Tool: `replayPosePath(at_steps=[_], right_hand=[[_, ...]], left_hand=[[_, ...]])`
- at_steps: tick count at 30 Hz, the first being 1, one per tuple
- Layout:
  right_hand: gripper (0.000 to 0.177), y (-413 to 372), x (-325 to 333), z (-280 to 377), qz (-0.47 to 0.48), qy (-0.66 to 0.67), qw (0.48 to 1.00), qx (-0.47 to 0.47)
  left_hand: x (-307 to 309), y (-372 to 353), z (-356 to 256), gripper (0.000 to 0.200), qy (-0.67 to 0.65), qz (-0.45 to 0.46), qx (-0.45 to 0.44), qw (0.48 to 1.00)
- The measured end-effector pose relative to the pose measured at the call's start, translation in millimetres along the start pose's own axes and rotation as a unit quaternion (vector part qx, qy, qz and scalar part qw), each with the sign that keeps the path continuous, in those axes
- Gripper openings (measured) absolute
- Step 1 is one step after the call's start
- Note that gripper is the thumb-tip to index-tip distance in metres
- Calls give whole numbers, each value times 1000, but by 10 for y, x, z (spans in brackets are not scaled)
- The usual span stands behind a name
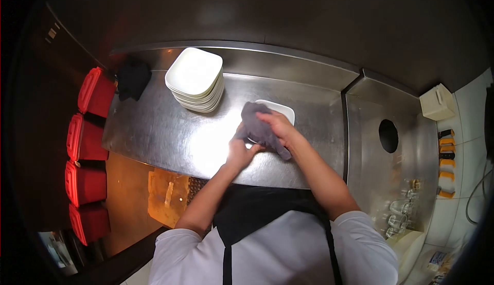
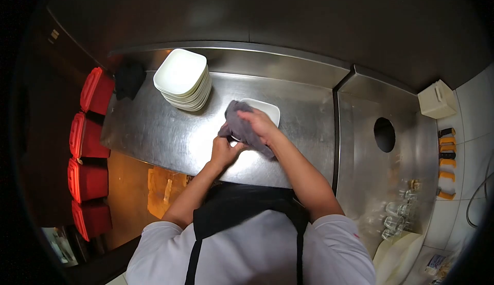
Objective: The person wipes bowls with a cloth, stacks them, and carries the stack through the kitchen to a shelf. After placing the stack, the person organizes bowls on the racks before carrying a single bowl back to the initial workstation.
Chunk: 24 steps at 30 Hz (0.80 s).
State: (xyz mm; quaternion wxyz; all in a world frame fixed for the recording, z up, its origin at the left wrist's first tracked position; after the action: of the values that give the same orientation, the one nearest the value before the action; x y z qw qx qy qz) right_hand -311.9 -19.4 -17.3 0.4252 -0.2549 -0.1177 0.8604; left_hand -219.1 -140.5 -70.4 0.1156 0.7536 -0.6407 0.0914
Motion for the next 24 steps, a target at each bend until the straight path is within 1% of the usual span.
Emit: replayPosePath(at_steps=[1,2,3,4,5,6,8,10,11,14,17,19,20,21,24], right_hand=[[44,-53,52,92,19,76,997,12],[43,-103,132,181,39,151,988,22],[43,-148,232,243,60,226,972,29],[43,-154,451,313,24,207,975,76],[43,-166,660,380,-13,189,974,124],[43,-303,700,539,-16,209,967,145],[43,-615,731,868,-10,235,952,194],[44,-825,812,1017,7,249,938,242],[44,-907,866,1029,-2,248,934,257],[47,-1053,1044,984,-33,249,924,290],[50,-1059,1191,837,-58,267,919,286],[50,-1074,1175,794,-65,298,912,274],[50,-1098,1195,778,-74,290,913,278],[50,-1121,1221,756,-83,282,913,282],[50,-1208,1312,679,-109,281,906,297]], left_hand=[[19,12,-46,95,48,5,-14,999],[20,21,-113,92,151,5,-56,987],[37,16,-292,88,253,4,-94,963],[43,14,-419,85,352,6,-129,927],[0,55,-451,80,395,66,-151,904],[-46,113,-479,69,430,138,-159,878],[-64,191,-433,57,426,201,-252,845],[-50,258,-481,52,439,242,-270,822],[-55,257,-512,51,446,263,-277,810],[-75,260,-668,49,470,312,-247,788],[-314,250,-703,48,441,255,-301,806],[-551,265,-634,46,429,310,-236,815],[-630,268,-579,45,420,337,-202,818],[-618,276,-668,41,386,322,-239,831],[-463,259,-825,33,310,307,-204,876]])
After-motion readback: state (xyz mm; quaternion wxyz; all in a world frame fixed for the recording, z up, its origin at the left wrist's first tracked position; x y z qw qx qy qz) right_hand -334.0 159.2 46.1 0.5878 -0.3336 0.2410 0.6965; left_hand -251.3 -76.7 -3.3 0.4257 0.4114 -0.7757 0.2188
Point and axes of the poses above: each hand's wrist, its own y-axis towards the middle knuckle, its own x-axis out of the back of the hand, z = x × y, the point moved 4 cm from there along y, towards the middle knuckle, and after that the axes turned 9 degrees about -y, right-handed, at the moved point
